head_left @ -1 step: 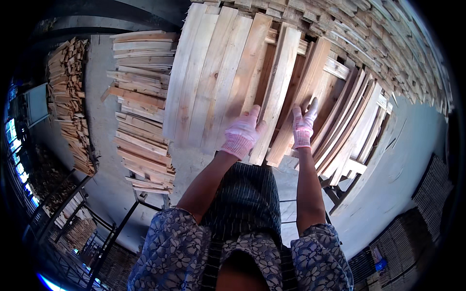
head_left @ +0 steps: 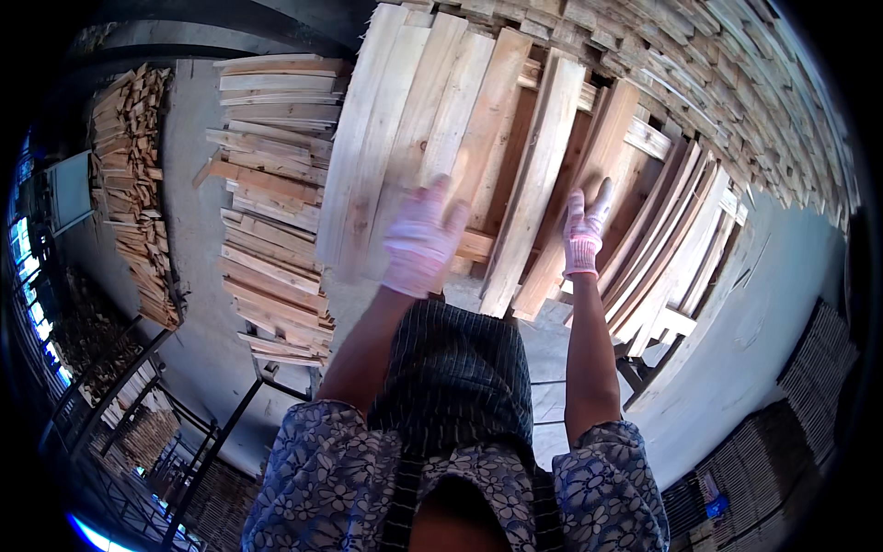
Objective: The person picks up wooden planks from a pile and stacks them neatly on a wooden rack. They handle the planks with gloved hands, arranging them in an orderly fashion.
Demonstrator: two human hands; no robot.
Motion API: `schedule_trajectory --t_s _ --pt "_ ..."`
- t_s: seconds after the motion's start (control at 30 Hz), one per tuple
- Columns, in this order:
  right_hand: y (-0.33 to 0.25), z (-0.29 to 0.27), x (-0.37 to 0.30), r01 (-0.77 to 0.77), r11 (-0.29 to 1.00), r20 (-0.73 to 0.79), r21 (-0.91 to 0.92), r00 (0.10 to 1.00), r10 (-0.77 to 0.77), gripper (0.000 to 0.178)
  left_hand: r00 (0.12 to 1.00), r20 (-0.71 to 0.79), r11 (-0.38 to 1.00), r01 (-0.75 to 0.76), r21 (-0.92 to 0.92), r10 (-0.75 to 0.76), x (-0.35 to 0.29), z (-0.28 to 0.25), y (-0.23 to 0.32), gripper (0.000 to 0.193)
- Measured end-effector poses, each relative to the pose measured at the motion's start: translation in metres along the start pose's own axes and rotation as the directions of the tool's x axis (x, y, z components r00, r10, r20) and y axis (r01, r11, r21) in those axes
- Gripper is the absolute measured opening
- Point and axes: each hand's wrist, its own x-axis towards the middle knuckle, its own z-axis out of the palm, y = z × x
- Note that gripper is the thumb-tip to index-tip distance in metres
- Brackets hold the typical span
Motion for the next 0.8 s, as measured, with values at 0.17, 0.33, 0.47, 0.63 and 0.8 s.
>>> schedule_trajectory --t_s 0.17,0.33,0.47,0.63,0.8 --pt "-0.067 0.056 -0.004 -0.002 0.974 0.055 -0.228 0.998 0.015 0.072 0.949 -0.093 0.952 0.292 -0.088 -0.3 0.042 -0.03 -0.25 0.062" --pt "-0.111 0.084 -0.018 -0.097 0.974 0.117 -0.204 0.985 0.123 0.071 0.939 0.195 0.959 0.284 0.017 -0.282 0.047 0.021 -0.276 0.061" --pt "-0.098 0.06 -0.004 -0.079 0.965 0.356 -0.249 0.919 0.167 0.08 0.819 0.308 0.814 0.55 -0.184 -0.484 0.055 0.022 -0.293 0.078" --pt "-0.061 -0.064 0.045 0.03 0.748 -0.019 -0.663 0.998 -0.057 0.083 0.862 0.209 0.839 0.5 -0.214 -0.461 0.049 0.002 -0.305 0.091" --pt "0.027 -0.159 0.023 -0.341 0.649 -0.174 -0.68 0.935 0.309 0.097 0.996 -0.089 0.862 0.056 0.503 -0.013 0.047 -0.016 -0.096 0.08"
